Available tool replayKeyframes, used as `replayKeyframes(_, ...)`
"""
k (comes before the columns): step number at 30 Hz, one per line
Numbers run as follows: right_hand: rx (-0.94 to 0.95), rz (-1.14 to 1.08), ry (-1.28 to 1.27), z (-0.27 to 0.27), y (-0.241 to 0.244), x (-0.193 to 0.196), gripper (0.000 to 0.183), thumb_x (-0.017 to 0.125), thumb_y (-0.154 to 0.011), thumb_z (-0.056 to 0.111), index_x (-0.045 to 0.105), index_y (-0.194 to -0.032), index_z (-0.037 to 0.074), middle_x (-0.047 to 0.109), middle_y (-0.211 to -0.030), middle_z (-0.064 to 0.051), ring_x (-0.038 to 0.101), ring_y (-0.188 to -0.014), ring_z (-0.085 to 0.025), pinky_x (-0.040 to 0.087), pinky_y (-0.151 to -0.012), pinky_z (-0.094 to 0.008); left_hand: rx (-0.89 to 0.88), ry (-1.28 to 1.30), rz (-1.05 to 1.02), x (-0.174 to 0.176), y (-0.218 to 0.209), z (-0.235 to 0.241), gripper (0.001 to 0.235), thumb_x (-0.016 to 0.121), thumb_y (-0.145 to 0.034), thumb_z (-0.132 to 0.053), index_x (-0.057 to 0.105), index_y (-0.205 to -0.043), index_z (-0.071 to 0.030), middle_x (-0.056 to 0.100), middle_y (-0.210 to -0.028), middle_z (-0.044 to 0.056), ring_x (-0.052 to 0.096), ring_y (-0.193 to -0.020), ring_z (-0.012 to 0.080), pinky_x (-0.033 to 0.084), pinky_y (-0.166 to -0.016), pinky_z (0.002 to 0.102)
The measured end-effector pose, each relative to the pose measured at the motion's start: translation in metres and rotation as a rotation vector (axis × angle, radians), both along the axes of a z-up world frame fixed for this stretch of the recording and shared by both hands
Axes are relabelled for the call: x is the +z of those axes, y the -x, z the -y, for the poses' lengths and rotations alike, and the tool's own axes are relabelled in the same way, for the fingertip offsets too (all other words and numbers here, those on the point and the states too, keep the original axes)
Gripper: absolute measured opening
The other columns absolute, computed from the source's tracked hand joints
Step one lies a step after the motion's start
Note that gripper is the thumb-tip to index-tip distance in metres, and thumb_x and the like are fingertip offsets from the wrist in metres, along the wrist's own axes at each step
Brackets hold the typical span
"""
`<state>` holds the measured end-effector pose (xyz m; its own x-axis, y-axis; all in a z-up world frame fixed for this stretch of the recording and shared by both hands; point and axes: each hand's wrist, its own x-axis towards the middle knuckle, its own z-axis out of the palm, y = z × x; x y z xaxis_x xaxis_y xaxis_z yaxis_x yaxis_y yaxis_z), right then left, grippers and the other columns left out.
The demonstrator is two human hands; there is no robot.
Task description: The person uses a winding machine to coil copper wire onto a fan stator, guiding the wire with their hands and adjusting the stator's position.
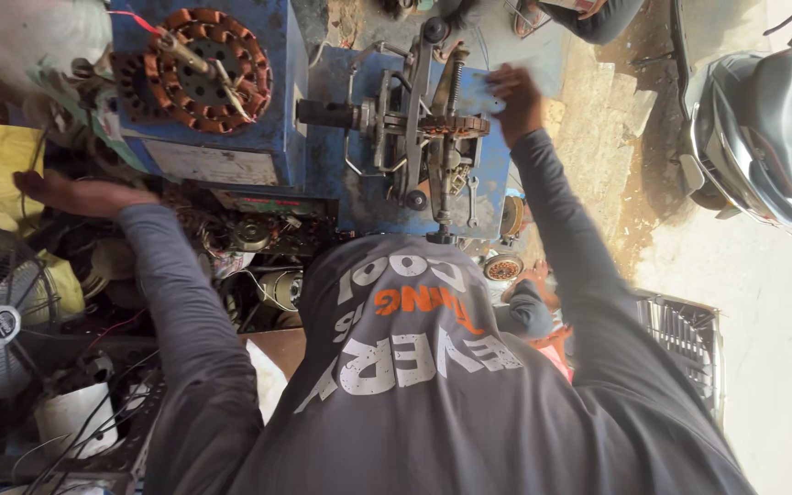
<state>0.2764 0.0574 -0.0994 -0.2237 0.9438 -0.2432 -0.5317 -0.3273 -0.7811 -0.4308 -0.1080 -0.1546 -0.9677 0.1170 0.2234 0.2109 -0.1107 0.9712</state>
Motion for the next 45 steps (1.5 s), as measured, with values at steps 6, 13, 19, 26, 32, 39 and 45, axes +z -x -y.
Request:
replayKeyframes(6,-0.139,-0.07,-0.009,-0.001,0.028,-0.061,0.054,0.045,-0.093,0.069,0.058,-0.095,0.016,0.056,-0.082,-0.004,0.053,-0.075,-0.018,0.049,-0.074,-0.038,-1.012,-0.367,0.419,-0.009,0.033,-0.006,0.065,0.04,-0.112,-0.046,0.035,-0.164,-0.006,0.037,-0.172,0.016,0.033,-0.162,0.0371,0.031,-0.138,0.058)
replayKeyframes(13,-0.137,0.058,0.148,0.006,0.047,-0.045,0.054,0.05,-0.096,0.068,0.059,-0.087,0.016,0.055,-0.076,0.001,0.053,-0.069,-0.014,0.049,-0.065,-0.035,-0.983,-0.427,0.876,-0.015,0.003,-0.051,0.06,0.035,-0.112,-0.039,0.039,-0.16,-0.002,0.045,-0.166,0.022,0.046,-0.155,0.0393,0.035,-0.127,0.053)
replayKeyframes(19,-0.113,0.195,0.153,0.002,0.046,-0.047,0.048,0.055,-0.098,0.063,0.058,-0.085,0.017,0.054,-0.076,0.002,0.053,-0.069,-0.012,0.051,-0.066,-0.034,-0.736,-0.184,0.389,-0.005,0.012,-0.061,0.061,0.049,-0.107,-0.039,0.031,-0.158,-0.01,0.042,-0.161,0.016,0.049,-0.146,0.0346,0.041,-0.122,0.053)
replayKeyframes(26,-0.122,0.29,0.142,0.006,0.044,-0.046,0.046,0.055,-0.1,0.059,0.059,-0.083,0.016,0.054,-0.073,0.002,0.052,-0.066,-0.011,0.049,-0.063,-0.031,-0.761,-0.197,0.561,-0.008,0.018,-0.064,0.057,0.05,-0.108,-0.037,0.052,-0.15,0.002,0.058,-0.152,0.021,0.059,-0.139,0.034,0.047,-0.117,0.049)
replayKeyframes(32,-0.144,0.269,0.125,0.002,0.046,-0.046,0.045,0.057,-0.102,0.055,0.06,-0.084,0.013,0.056,-0.073,0.0,0.055,-0.064,-0.011,0.051,-0.059,-0.029,-0.625,0.138,0.229,-0.005,0.013,-0.063,0.03,0.057,-0.108,-0.002,0.043,-0.129,0.015,0.042,-0.116,0.022,0.046,-0.107,0.0326,0.047,-0.095,0.043)
replayKeyframes(39,-0.136,0.33,0.09,0.005,0.045,-0.048,0.047,0.057,-0.102,0.055,0.062,-0.085,0.012,0.058,-0.073,0.0,0.056,-0.063,-0.01,0.053,-0.057,-0.029,-0.753,-0.06,0.044,0.006,0.001,-0.066,0.044,0.058,-0.092,0.003,0.054,-0.136,-0.001,0.061,-0.132,0.012,0.062,-0.119,0.0247,0.054,-0.101,0.041)
replayKeyframes(45,-0.159,0.328,0.078,0.006,0.045,-0.05,0.046,0.058,-0.102,0.054,0.063,-0.086,0.012,0.058,-0.072,0.0,0.056,-0.061,-0.01,0.055,-0.057,-0.029,-0.672,0.017,0.061,-0.009,-0.019,-0.062,0.037,0.059,-0.093,0.001,0.056,-0.13,0.0,0.063,-0.126,0.013,0.063,-0.113,0.025,0.053,-0.096,0.041)
